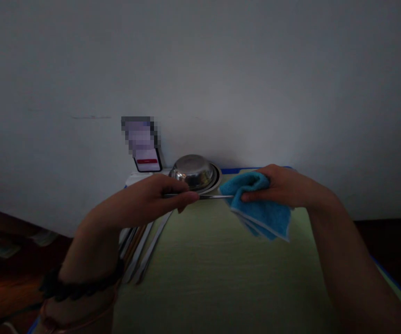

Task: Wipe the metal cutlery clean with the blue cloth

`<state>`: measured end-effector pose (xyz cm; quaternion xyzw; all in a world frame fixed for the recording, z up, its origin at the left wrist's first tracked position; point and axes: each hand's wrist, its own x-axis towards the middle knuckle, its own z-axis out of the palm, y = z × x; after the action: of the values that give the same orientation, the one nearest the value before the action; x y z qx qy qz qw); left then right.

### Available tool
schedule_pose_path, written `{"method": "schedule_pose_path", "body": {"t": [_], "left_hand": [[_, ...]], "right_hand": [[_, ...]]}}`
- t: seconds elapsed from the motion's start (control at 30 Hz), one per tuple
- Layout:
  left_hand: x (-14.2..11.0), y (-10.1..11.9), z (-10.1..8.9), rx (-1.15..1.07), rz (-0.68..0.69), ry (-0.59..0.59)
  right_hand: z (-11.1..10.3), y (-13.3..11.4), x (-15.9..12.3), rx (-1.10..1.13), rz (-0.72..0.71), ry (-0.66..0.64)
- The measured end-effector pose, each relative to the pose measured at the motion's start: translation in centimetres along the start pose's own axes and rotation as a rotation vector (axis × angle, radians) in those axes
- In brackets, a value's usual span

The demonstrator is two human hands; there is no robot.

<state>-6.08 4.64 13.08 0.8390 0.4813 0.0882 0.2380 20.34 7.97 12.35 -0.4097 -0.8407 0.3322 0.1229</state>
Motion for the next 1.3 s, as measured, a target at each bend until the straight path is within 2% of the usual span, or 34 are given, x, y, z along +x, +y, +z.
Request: {"method": "schedule_pose_path", "body": {"t": [0.2,0.27,0.33,0.43,0.53,0.63,0.77,0.9,1.0,1.1,1.23,1.3], "left_hand": [[0.0,-0.1,0.0,-0.059,0.05,0.01],[0.0,-0.2,-0.1,-0.066,0.059,0.018],[0.0,-0.3,-0.2,-0.065,0.064,0.039],[-0.2,-0.4,-0.3,-0.06,0.048,0.092],[-0.2,-0.4,-0.3,-0.069,0.036,0.113],[0.0,-0.1,-0.2,-0.084,0.049,0.109],[0.2,0.3,0.0,-0.069,0.056,0.118],[0.2,0.3,0.0,-0.063,0.042,0.127],[0.0,0.1,-0.1,-0.056,0.033,0.122],[0.0,0.0,-0.1,-0.05,0.022,0.062],[-0.1,0.0,-0.1,-0.058,0.017,-0.036],[-0.1,0.0,-0.2,-0.053,0.016,-0.063]], "right_hand": [[0.1,-0.2,0.0,0.027,0.012,-0.016],[0.1,0.0,0.0,0.052,0.026,0.019],[0.3,0.6,0.1,0.112,0.04,0.108],[0.9,1.6,0.5,0.343,0.038,0.253],[1.6,2.2,1.2,0.658,-0.011,0.295],[2.2,2.0,2.0,0.845,-0.041,0.375],[2.8,1.8,2.9,0.865,-0.029,0.491],[2.9,2.1,2.8,0.726,0.0,0.518],[2.2,2.1,2.0,0.516,0.08,0.417],[1.2,1.6,0.9,0.258,0.109,0.201],[0.6,0.1,0.2,0.127,0.02,-0.149],[0.9,-0.7,0.3,0.114,-0.04,-0.238]]}}
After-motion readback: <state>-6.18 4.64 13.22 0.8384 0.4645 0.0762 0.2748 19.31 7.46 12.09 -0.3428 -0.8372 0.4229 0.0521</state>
